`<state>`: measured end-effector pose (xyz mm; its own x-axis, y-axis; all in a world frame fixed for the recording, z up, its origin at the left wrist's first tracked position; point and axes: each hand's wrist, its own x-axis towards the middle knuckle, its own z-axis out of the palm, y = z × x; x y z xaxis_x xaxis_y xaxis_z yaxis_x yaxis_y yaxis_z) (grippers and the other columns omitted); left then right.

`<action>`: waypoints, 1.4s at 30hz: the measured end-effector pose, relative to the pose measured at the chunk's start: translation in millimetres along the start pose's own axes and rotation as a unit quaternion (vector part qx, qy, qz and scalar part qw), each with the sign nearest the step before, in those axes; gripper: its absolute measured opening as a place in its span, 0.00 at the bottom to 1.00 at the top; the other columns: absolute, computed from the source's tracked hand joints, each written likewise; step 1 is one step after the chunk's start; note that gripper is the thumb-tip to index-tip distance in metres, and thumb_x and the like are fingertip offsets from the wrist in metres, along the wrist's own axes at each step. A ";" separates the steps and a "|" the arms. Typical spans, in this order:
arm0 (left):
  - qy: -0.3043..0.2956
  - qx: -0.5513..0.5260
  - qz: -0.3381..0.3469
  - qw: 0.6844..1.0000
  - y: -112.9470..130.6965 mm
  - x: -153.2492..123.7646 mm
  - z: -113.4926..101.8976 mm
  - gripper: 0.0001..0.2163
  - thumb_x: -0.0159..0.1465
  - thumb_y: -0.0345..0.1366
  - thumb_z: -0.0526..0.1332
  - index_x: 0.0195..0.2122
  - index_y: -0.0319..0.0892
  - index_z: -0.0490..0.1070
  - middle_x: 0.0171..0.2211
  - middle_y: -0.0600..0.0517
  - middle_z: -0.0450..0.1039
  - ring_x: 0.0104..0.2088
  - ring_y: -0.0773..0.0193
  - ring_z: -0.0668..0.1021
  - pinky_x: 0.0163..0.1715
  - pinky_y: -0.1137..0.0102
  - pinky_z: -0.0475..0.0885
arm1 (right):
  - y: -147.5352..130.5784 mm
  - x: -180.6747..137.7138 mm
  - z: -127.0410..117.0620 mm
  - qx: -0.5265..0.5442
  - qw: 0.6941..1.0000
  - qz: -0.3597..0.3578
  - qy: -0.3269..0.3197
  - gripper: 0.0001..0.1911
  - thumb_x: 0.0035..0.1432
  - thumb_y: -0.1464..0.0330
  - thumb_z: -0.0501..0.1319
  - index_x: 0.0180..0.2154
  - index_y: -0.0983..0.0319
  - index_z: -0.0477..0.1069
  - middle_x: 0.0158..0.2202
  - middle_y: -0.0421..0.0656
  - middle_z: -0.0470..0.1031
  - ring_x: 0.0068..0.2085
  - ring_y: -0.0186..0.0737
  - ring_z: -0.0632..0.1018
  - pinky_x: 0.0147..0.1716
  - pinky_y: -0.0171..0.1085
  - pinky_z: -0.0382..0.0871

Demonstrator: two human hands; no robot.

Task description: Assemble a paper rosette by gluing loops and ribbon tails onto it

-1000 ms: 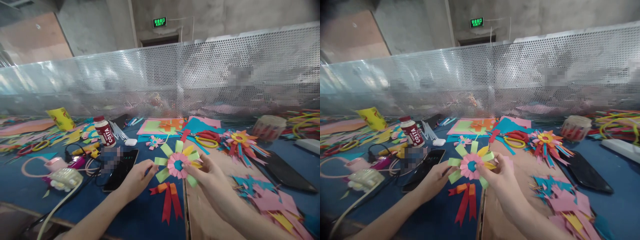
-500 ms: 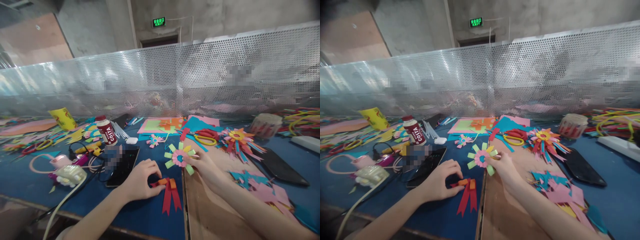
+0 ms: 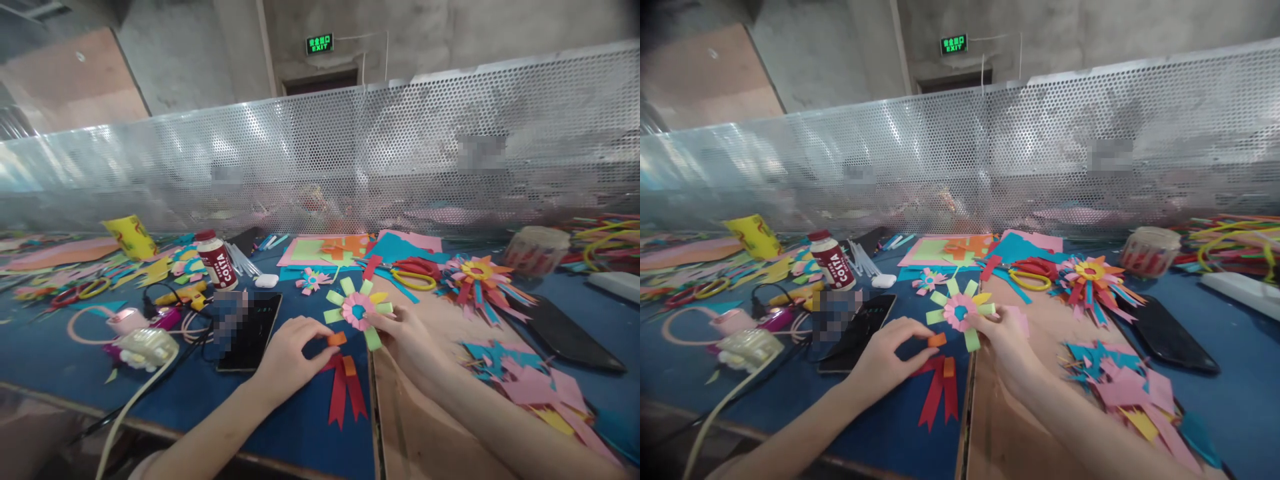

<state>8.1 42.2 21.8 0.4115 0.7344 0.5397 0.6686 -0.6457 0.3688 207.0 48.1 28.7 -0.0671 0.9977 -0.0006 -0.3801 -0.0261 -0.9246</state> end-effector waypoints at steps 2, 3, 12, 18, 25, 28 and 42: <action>0.037 0.010 0.008 0.999 0.2 0.4 1.0 0.05 0.58 0.37 0.62 0.33 0.42 0.70 0.31 0.52 0.75 0.33 0.63 0.75 0.36 0.68 0.69 | -0.7 -1.9 3.4 0.033 0.999 0.019 -0.001 0.08 0.45 0.68 0.68 0.27 0.61 0.69 0.27 0.41 0.76 0.29 0.39 0.77 0.29 0.35 0.70; 0.052 0.020 0.014 0.998 0.2 0.3 1.4 0.05 0.58 0.38 0.62 0.33 0.42 0.70 0.31 0.52 0.75 0.33 0.63 0.75 0.35 0.68 0.69 | -1.0 -2.7 5.1 0.047 0.998 0.027 0.012 0.09 0.44 0.68 0.68 0.27 0.61 0.68 0.27 0.40 0.76 0.29 0.39 0.77 0.29 0.35 0.70; 0.102 0.145 0.103 0.979 5.1 -2.9 2.0 0.05 0.60 0.36 0.61 0.35 0.41 0.72 0.30 0.53 0.77 0.29 0.64 0.76 0.32 0.69 0.70 | 3.8 -4.6 10.6 0.057 0.998 0.023 0.000 0.14 0.40 0.66 0.71 0.27 0.64 0.69 0.25 0.39 0.74 0.27 0.35 0.74 0.26 0.33 0.66; 0.106 0.182 0.128 0.969 6.5 -6.4 2.1 0.07 0.60 0.35 0.61 0.39 0.41 0.71 0.31 0.55 0.78 0.30 0.67 0.78 0.32 0.73 0.71 | 7.6 -3.9 10.3 0.057 0.998 0.018 -0.012 0.15 0.41 0.64 0.70 0.27 0.65 0.69 0.25 0.40 0.73 0.27 0.35 0.74 0.25 0.32 0.65; 0.127 0.213 0.149 0.957 5.6 -7.4 3.2 0.07 0.59 0.36 0.62 0.38 0.41 0.71 0.30 0.57 0.77 0.28 0.67 0.78 0.32 0.74 0.71 | 11.9 -3.6 10.3 0.061 0.998 0.020 0.008 0.18 0.37 0.64 0.72 0.29 0.64 0.69 0.27 0.41 0.74 0.29 0.37 0.74 0.27 0.34 0.66; 0.116 0.201 0.134 0.964 2.8 -7.2 2.8 0.07 0.60 0.36 0.61 0.38 0.41 0.71 0.31 0.56 0.77 0.29 0.67 0.78 0.32 0.74 0.71 | 9.9 -2.4 8.7 0.029 0.999 0.014 0.017 0.18 0.38 0.63 0.71 0.30 0.64 0.69 0.29 0.42 0.74 0.30 0.38 0.75 0.28 0.34 0.67; -0.018 0.357 -0.243 0.902 -34.7 19.8 -69.6 0.23 0.65 0.50 0.46 0.29 0.40 0.73 0.28 0.48 0.75 0.31 0.58 0.78 0.30 0.69 0.67 | 23.1 30.2 -23.4 -0.533 0.830 -0.142 0.088 0.25 0.54 0.56 0.57 0.47 0.66 0.67 0.40 0.53 0.76 0.41 0.52 0.76 0.39 0.46 0.69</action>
<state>-50.0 64.6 72.4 -0.0262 0.9087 0.4165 0.9985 0.0438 -0.0329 217.8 79.0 -1.6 0.0569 0.9506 0.3051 0.6800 0.1869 -0.7090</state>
